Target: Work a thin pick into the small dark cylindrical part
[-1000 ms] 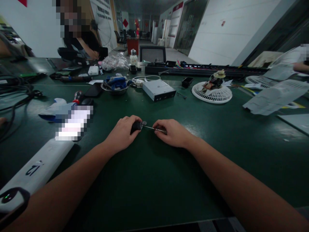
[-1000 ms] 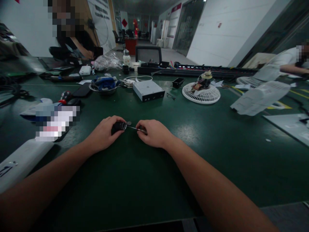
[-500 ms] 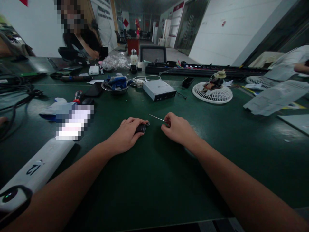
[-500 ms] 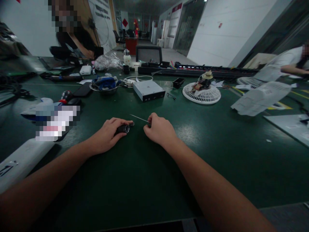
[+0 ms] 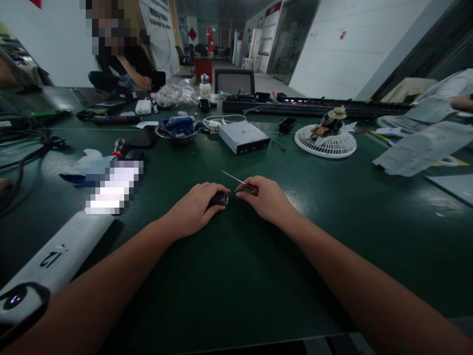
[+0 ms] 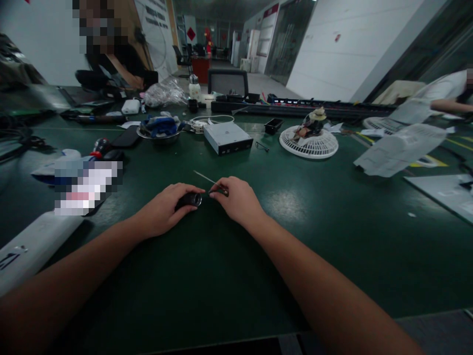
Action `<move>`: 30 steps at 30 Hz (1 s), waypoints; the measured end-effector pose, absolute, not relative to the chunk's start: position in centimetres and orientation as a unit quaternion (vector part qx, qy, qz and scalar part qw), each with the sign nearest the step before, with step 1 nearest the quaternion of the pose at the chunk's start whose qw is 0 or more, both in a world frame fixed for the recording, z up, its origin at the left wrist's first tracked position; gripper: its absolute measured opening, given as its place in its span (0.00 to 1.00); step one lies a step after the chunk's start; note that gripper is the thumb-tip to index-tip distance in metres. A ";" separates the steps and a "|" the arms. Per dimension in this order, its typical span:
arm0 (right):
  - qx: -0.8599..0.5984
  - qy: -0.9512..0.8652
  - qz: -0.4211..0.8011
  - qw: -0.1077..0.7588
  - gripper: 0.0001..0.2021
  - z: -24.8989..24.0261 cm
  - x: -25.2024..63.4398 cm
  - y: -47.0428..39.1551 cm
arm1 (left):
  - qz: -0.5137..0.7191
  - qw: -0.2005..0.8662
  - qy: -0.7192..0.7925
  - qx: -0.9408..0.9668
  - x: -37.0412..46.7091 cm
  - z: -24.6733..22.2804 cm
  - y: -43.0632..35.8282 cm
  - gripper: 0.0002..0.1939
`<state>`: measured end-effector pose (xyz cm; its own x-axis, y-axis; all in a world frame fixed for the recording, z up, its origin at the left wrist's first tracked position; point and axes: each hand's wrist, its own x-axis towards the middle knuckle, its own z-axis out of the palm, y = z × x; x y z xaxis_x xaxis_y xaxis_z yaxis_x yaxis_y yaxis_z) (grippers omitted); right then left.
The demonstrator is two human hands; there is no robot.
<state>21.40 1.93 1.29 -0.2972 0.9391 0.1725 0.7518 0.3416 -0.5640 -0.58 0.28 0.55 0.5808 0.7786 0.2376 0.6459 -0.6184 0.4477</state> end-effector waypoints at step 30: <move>-0.454 -0.659 0.492 0.343 0.11 0.9 20.2 1.2 | 0.303 0.088 0.355 0.880 -0.4 0.5 0.1 0.17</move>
<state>20.23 1.17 0.88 -0.3522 0.9359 0.0055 0.2593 0.1032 -0.9603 -0.43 0.12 0.55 0.5647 0.6785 0.4698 0.5716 -0.7322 0.3705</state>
